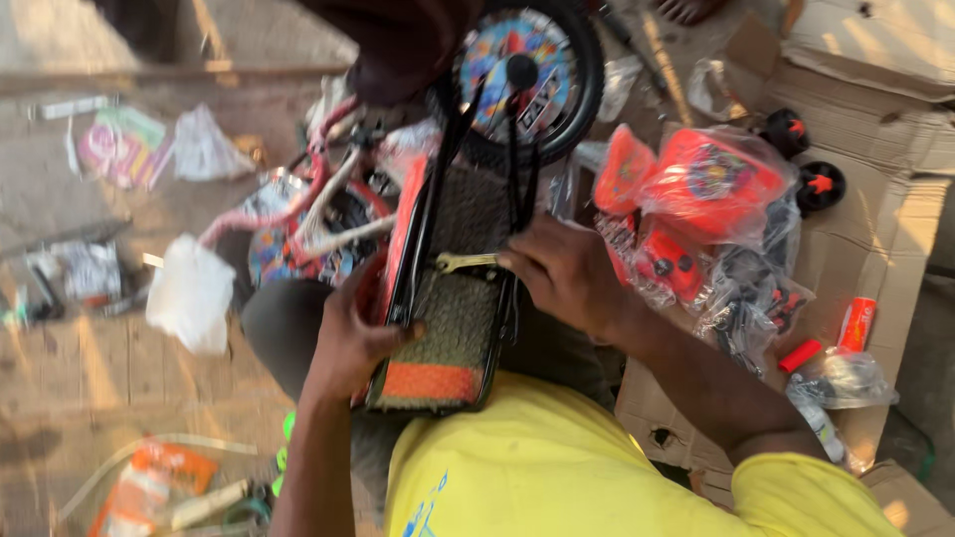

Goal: The person unwraps a bicycle seat from bubble wrap and uses a wrench to tighten the bolts on the seat post. The person is sitting on the floor surrounded by bicycle parts and packaging materials.

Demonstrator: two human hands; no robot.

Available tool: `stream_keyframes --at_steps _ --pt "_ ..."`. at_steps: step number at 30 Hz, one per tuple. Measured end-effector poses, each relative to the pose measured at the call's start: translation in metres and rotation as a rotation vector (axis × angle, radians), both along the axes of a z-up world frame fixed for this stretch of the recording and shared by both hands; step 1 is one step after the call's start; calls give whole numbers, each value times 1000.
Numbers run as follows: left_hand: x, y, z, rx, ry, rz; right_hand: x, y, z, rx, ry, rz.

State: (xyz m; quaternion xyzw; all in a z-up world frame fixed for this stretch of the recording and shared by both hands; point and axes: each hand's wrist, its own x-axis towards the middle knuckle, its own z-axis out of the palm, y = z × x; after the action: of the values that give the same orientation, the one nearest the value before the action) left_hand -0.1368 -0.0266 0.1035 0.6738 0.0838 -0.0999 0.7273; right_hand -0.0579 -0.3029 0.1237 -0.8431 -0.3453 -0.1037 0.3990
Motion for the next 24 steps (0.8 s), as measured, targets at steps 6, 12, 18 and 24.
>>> stream_keyframes --at_steps 6,12,18,24 --pt "1 -1 -2 43 -53 -8 4 0 2 -113 347 21" --pt "-7 1 -2 82 -62 17 -9 6 0 -68 152 76" --pt "-7 1 0 -6 -52 26 -59 23 21 -389 4 334" --pt "-4 -3 1 20 -78 11 -28 62 57 -403 25 710"
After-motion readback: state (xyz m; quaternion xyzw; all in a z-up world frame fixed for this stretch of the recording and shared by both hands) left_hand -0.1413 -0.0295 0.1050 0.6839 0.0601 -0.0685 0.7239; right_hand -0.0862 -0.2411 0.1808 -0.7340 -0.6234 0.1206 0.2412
